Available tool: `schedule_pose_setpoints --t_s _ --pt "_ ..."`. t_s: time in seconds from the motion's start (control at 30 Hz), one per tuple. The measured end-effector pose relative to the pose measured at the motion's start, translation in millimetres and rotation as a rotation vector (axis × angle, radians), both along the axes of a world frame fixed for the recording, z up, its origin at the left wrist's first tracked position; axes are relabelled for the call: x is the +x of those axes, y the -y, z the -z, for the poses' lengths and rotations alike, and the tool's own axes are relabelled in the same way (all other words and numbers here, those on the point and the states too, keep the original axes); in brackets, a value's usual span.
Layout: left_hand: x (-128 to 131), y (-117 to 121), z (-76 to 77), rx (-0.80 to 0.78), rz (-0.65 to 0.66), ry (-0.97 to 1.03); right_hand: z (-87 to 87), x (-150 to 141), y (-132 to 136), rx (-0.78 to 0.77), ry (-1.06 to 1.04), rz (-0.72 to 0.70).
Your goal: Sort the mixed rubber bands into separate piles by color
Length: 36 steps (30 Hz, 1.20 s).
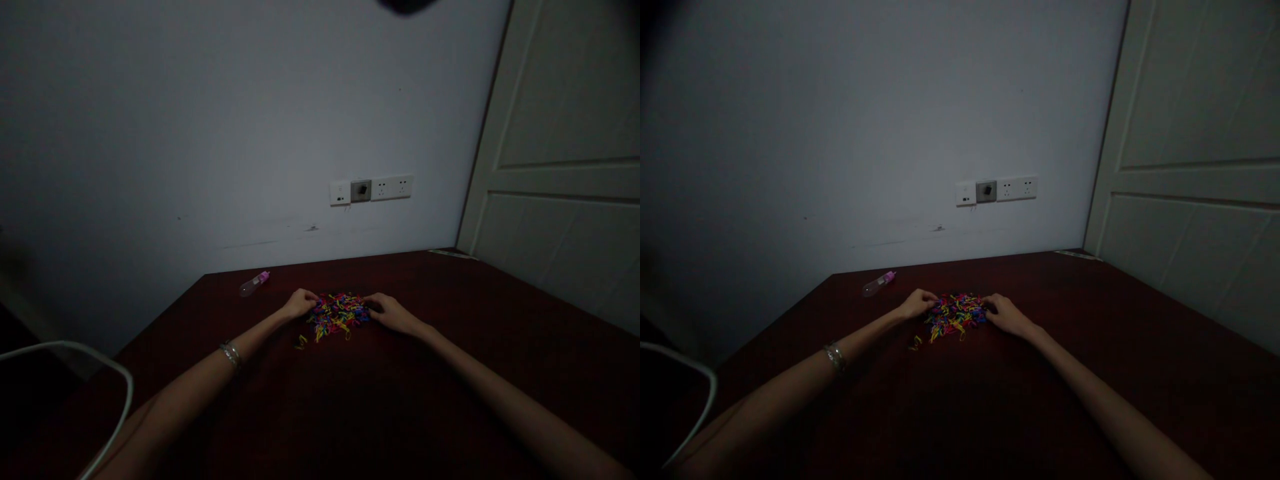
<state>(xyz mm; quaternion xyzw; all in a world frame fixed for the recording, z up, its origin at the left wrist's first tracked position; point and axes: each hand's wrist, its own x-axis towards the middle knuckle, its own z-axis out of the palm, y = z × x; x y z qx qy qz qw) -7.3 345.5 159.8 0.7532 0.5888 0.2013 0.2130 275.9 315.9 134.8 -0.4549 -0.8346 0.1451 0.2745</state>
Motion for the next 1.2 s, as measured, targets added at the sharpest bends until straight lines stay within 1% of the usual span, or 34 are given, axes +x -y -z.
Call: schedule_pose_setpoints --t_s 0.13,0.2,0.3,0.37,0.43,0.53,0.57,0.6,0.63,0.7,0.73,0.77,0.8,0.83,0.87,0.97,1.03,1.1,1.2 --pt "-4.4 9.1 -6.1 0.26 0.061 -0.138 -1.9 -4.8 -3.7 0.074 0.045 -0.061" --pt "-2.5 17.5 -6.7 0.344 0.158 -0.183 -2.2 -9.3 -5.4 0.095 0.068 -0.078" --pt "5.4 32.3 -4.4 0.363 0.34 -0.218 -2.6 -16.0 -6.5 0.109 0.097 -0.073" --pt "9.3 41.1 -2.2 0.36 0.389 -0.226 -2.8 -18.2 -6.3 0.122 0.107 -0.075" --pt "8.1 47.4 -1.6 0.378 0.347 -0.217 -3.0 -18.1 -6.6 0.144 0.11 -0.078" --pt "-7.6 52.4 -7.8 0.387 0.179 -0.178 -3.6 -15.2 -10.0 0.168 0.099 -0.063" --pt "-16.2 53.5 -12.2 0.348 0.144 -0.163 -4.0 -14.1 -12.0 0.169 0.092 -0.063" --pt "-25.9 54.7 -17.5 0.28 0.141 -0.147 -4.4 -13.2 -14.2 0.168 0.084 -0.064" --pt "-36.0 56.2 -23.3 0.171 0.181 -0.137 -4.8 -12.5 -16.5 0.166 0.075 -0.067" --pt "-54.7 60.6 -33.9 -0.152 0.33 -0.131 -5.4 -12.1 -20.5 0.157 0.059 -0.071" --pt "-62.0 63.4 -37.5 -0.316 0.377 -0.144 -5.4 -12.4 -21.8 0.151 0.052 -0.072" --pt "-67.2 66.3 -39.2 -0.46 0.412 -0.156 -5.2 -12.9 -22.6 0.145 0.046 -0.074" --pt "-70.0 69.1 -39.1 -0.558 0.429 -0.161 -5.0 -13.6 -22.9 0.138 0.042 -0.078" --pt "-70.5 71.5 -37.1 -0.616 0.433 -0.162 -4.7 -14.3 -22.6 0.132 0.039 -0.086" --pt "-68.7 73.1 -33.6 -0.636 0.434 -0.154 -4.4 -15.0 -22.0 0.128 0.035 -0.093" --pt "-54.3 71.7 -19.6 -0.557 0.454 -0.102 -3.9 -15.5 -19.4 0.125 0.021 -0.099" --pt "-41.6 66.0 -11.6 -0.449 0.458 -0.073 -3.5 -13.7 -18.3 0.12 0.011 -0.098" --pt "-29.7 58.2 -6.2 -0.327 0.409 -0.058 -2.5 -10.5 -18.3 0.11 0.001 -0.09" --pt "-17.1 44.9 -1.5 -0.171 0.29 -0.022 -0.2 -4.7 -19.2 0.096 -0.005 -0.075"
